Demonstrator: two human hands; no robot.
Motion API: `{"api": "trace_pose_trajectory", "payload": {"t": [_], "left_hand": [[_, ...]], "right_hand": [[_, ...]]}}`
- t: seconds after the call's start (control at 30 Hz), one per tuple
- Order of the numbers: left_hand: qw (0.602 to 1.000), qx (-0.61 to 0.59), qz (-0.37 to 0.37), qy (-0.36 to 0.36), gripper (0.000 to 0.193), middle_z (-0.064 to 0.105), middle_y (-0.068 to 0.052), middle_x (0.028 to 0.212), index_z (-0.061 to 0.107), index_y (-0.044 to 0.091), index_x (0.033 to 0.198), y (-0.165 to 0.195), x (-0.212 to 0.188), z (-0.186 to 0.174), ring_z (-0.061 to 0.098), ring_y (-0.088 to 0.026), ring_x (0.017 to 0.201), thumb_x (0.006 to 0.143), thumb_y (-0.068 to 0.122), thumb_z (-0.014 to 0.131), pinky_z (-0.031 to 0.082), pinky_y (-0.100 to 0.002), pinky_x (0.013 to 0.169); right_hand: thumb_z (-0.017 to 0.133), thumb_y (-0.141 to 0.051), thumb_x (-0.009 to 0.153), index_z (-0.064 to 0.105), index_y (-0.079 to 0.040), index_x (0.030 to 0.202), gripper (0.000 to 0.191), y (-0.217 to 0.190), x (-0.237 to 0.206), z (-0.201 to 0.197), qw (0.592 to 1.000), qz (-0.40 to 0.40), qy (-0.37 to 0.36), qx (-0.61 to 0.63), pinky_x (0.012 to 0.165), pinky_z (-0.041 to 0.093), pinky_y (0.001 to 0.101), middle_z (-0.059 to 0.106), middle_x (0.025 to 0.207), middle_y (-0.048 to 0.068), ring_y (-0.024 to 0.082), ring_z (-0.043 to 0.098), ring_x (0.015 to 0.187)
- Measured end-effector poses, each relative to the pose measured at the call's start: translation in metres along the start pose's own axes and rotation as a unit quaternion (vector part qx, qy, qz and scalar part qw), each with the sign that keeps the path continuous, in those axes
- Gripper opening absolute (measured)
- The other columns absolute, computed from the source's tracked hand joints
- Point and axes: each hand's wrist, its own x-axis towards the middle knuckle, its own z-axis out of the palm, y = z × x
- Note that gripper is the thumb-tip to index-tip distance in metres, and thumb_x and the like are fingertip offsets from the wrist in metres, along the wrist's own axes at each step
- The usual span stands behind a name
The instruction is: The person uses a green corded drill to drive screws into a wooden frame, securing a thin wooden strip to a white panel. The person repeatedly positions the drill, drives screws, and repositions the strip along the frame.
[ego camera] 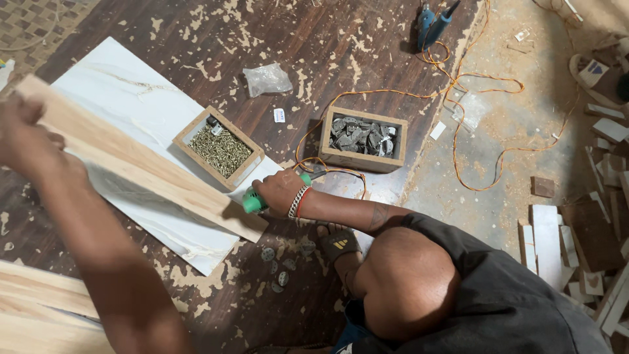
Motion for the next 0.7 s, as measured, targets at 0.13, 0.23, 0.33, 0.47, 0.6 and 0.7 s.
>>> {"api": "trace_pose_trajectory", "payload": {"t": [0.13, 0.23, 0.33, 0.47, 0.6, 0.7], "left_hand": [[0.971, 0.183, 0.066, -0.141, 0.028, 0.076, -0.009, 0.109, 0.062, 0.012, 0.137, -0.047, -0.039, -0.015, 0.040, -0.007, 0.062, 0.114, 0.026, 0.055, 0.031, -0.024, 0.054], [0.755, 0.611, 0.119, -0.207, 0.058, 0.070, -0.024, 0.103, 0.065, 0.013, 0.133, -0.107, -0.117, -0.030, 0.066, -0.043, 0.097, 0.093, 0.054, 0.073, 0.052, -0.056, 0.080], [0.623, 0.692, 0.030, -0.363, 0.066, 0.073, -0.022, 0.109, 0.071, 0.000, 0.113, -0.157, -0.215, -0.041, 0.070, -0.040, 0.104, 0.097, 0.063, 0.065, 0.054, -0.051, 0.090], [0.524, 0.744, -0.006, -0.415, 0.083, 0.063, -0.027, 0.131, 0.055, 0.005, 0.142, -0.170, -0.299, -0.043, 0.071, -0.035, 0.103, 0.089, 0.069, 0.061, 0.058, -0.049, 0.089], [0.568, 0.742, 0.129, -0.333, 0.110, 0.057, -0.042, 0.130, 0.049, -0.006, 0.150, -0.172, -0.321, -0.040, 0.076, -0.035, 0.074, 0.074, 0.072, 0.068, 0.062, -0.043, 0.064], [0.521, 0.747, 0.091, -0.403, 0.077, 0.072, -0.024, 0.103, 0.072, 0.008, 0.114, -0.204, -0.328, -0.035, 0.074, -0.035, 0.081, 0.078, 0.076, 0.065, 0.060, -0.046, 0.071]], "right_hand": [[0.084, -0.037, 0.069, 0.066, -0.008, 0.109, 0.053, -0.001, -0.001, -0.004, 1.000, 0.016, -0.022, -0.005, 0.066, 0.058, 0.0506, 0.074, 0.086, 0.016, 0.037, 0.074, 0.077], [0.084, -0.035, 0.071, 0.066, -0.009, 0.111, 0.050, 0.001, 0.000, -0.006, 1.000, 0.019, -0.012, 0.007, 0.065, 0.058, 0.0508, 0.074, 0.086, 0.015, 0.037, 0.074, 0.078], [0.085, -0.038, 0.068, 0.066, -0.010, 0.112, 0.056, 0.003, 0.001, -0.007, 0.999, 0.023, -0.030, 0.006, 0.064, 0.057, 0.0514, 0.074, 0.085, 0.016, 0.038, 0.074, 0.077], [0.085, -0.034, 0.066, 0.066, -0.009, 0.114, 0.057, 0.005, 0.000, -0.007, 0.999, 0.028, -0.033, -0.005, 0.064, 0.058, 0.0495, 0.075, 0.086, 0.016, 0.037, 0.075, 0.078], [0.077, -0.028, 0.073, 0.067, -0.009, 0.111, 0.044, 0.001, -0.001, 0.002, 0.999, 0.036, -0.032, -0.011, 0.064, 0.058, 0.0498, 0.076, 0.085, 0.016, 0.036, 0.075, 0.078], [0.072, -0.026, 0.082, 0.068, -0.009, 0.110, 0.033, 0.001, -0.002, 0.009, 1.000, 0.023, -0.005, 0.003, 0.065, 0.058, 0.0500, 0.076, 0.084, 0.016, 0.036, 0.076, 0.076]]}}
